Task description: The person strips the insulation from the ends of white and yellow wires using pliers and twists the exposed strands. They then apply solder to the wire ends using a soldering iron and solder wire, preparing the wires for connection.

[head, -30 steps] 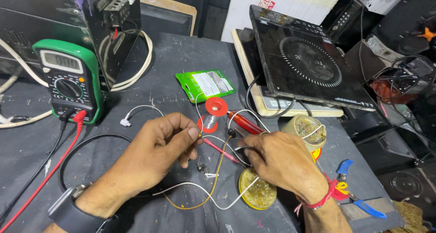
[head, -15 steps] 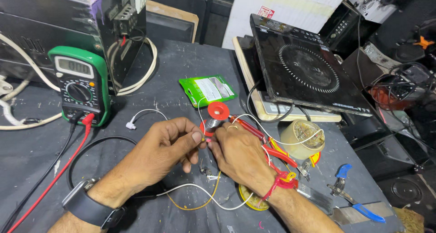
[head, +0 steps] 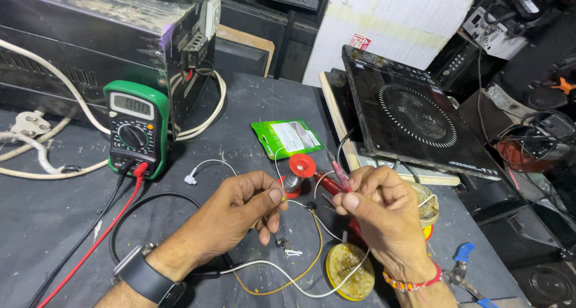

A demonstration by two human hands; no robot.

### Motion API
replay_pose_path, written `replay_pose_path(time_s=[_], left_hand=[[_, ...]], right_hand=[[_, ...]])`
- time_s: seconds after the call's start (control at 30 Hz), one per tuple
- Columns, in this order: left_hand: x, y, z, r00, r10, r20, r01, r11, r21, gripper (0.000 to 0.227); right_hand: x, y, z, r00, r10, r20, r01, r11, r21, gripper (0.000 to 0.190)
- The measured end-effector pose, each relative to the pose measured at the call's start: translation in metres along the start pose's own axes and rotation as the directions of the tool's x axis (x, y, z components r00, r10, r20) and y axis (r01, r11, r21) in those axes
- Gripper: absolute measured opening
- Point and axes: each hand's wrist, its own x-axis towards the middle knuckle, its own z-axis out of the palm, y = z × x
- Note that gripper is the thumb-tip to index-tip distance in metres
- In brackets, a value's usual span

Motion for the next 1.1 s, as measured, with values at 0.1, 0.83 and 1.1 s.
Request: replay_pose_path(time_s=[0.1,0.83,1.1], left_hand=[[0.002,-0.001,0.002,1.0,0.015,-0.007,-0.015,0.998,-0.054,0.025],[-0.002,-0.014,0.027,0.992,0.096,-0.084,-0.086,0.99,0.113,0.021],[-0.01,0.0,0.037,0.957,0.21,-0.198,-0.107,0.896,0.431,0.017]], right_hand=[[0.003,0.0,0.013,0.945,0.291,-0.152,-0.281,0.956,0.08,0.047],[-0.018,0.022,0.039,0.857,-0.398,0.328,0.491,0.433,-0.756,0.017],[-0.018,0.024,0.036,0.834,-0.423,0.354,0.52,0.389,-0.76,0.02]])
